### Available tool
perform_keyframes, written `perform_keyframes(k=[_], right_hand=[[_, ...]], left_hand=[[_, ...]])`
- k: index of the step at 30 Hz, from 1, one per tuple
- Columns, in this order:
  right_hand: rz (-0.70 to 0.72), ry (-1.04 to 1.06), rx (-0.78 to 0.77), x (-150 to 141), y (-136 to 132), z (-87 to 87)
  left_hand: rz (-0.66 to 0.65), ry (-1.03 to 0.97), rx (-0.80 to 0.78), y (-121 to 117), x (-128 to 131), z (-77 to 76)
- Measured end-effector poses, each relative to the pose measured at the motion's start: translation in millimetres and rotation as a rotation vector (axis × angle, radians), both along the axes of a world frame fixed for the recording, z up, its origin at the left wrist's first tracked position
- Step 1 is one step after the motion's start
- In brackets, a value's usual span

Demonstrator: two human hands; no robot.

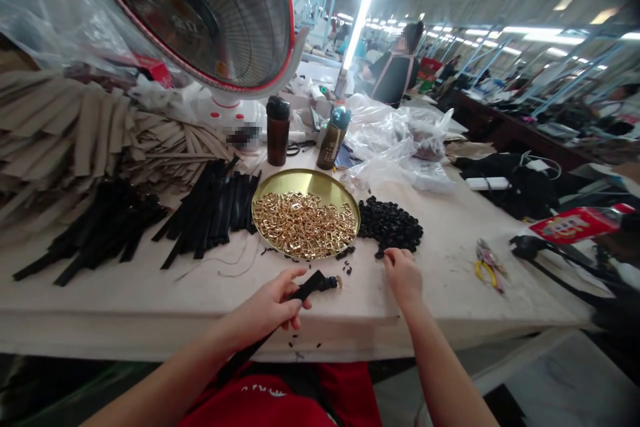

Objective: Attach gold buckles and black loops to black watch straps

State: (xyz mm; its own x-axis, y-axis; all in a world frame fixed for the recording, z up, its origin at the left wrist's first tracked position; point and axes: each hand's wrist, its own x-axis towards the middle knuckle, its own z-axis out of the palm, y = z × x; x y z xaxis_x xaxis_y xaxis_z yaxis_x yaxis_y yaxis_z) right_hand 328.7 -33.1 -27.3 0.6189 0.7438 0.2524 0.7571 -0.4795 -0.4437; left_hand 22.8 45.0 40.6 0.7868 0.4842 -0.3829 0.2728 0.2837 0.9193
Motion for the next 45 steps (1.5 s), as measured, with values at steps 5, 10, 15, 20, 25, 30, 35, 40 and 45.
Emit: perform_keyframes(k=[5,10,15,20,25,30,35,40,45], right_hand=[[0.057,0.019,-0.073,-2.6,13.1,0.9],[0.162,0.232,-0.043,-27.6,9.4,6.0],[0.095,1.266,0.292,-77.1,6.5,24.2],[0.086,1.586,0.344,-110.2,6.4,36.5],[0.123,1.407,0.253,-114.3,-1.0,33.1],[0.205,1.002,0.132,-115.2,-11.8,31.5],[0.292,0.883,0.124,-119.4,-22.0,36.9],[0.194,1.104,0.121,-121.6,-27.1,35.9],[0.173,1.125,0.093,-129.1,-29.1,35.4]], left_hand=[[-0.058,0.045,-0.125,7.7,12.6,0.1],[-0.063,0.055,-0.080,10.6,28.0,-3.6],[-0.046,0.044,0.033,10.0,48.7,-2.8],[-0.017,0.118,0.260,5.7,53.9,-4.0],[-0.101,0.247,0.516,5.8,41.3,-0.8],[-0.224,0.299,0.709,5.0,33.3,3.4],[-0.208,0.301,0.743,-2.1,33.5,2.2],[-0.225,0.244,0.401,-6.3,29.6,6.1],[-0.221,0.218,0.048,-14.4,25.2,8.9]])
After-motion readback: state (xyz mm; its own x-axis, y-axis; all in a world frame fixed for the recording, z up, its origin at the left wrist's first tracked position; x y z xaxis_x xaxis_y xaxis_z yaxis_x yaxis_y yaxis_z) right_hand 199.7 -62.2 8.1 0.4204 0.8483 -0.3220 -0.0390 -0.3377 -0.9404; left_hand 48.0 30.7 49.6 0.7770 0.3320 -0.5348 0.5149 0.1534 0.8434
